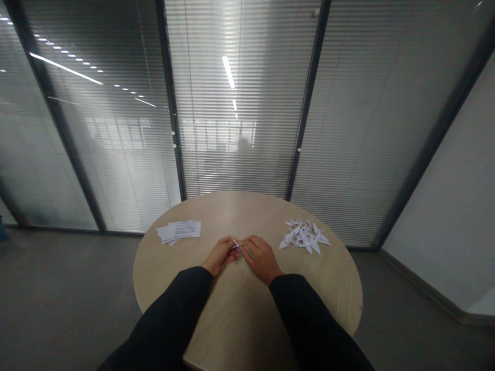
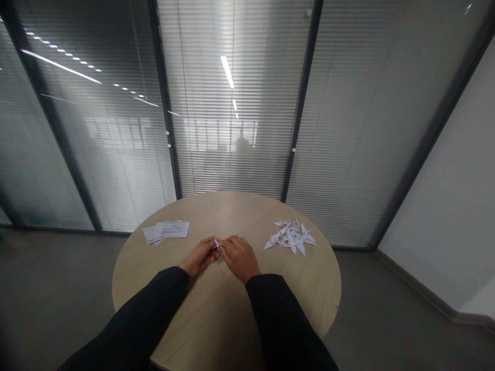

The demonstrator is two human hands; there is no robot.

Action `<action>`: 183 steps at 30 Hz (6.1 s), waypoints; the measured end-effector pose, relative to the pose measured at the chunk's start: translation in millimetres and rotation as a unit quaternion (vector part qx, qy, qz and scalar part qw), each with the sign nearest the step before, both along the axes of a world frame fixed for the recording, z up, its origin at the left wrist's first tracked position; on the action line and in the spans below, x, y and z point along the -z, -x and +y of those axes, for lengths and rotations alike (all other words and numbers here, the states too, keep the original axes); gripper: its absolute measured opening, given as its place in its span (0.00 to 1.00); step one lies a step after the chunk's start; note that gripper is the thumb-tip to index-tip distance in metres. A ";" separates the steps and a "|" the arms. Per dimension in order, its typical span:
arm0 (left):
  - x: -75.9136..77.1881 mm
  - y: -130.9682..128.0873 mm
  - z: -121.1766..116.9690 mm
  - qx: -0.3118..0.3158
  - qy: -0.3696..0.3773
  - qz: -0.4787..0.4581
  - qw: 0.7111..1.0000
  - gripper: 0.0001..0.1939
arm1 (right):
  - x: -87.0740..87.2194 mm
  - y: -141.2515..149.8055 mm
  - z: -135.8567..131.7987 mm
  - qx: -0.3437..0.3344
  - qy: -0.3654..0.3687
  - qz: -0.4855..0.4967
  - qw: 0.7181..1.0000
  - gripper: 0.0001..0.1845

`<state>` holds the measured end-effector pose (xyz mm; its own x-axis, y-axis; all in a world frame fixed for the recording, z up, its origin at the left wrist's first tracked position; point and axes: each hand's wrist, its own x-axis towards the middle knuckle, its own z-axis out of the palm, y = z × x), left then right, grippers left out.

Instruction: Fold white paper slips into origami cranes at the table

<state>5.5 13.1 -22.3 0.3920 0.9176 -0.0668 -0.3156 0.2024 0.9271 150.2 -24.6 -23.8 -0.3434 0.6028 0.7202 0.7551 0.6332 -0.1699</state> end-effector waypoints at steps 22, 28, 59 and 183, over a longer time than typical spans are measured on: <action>1.2 0.3 2.5 -0.015 0.002 -0.013 1.000 0.04 | -3.5 5.9 -4.4 0.016 -0.049 0.009 0.999 0.10; 2.2 -0.3 1.9 0.006 -0.089 0.057 0.994 0.10 | 0.7 1.1 1.1 0.014 -0.025 0.070 0.997 0.11; 4.4 -3.6 4.7 0.050 -0.246 0.175 0.952 0.16 | 2.3 -8.7 10.9 -0.006 0.171 0.326 0.930 0.10; -12.6 12.6 5.9 -0.020 -0.290 0.118 0.950 0.23 | 0.1 -9.8 8.2 -0.135 0.348 0.391 0.841 0.19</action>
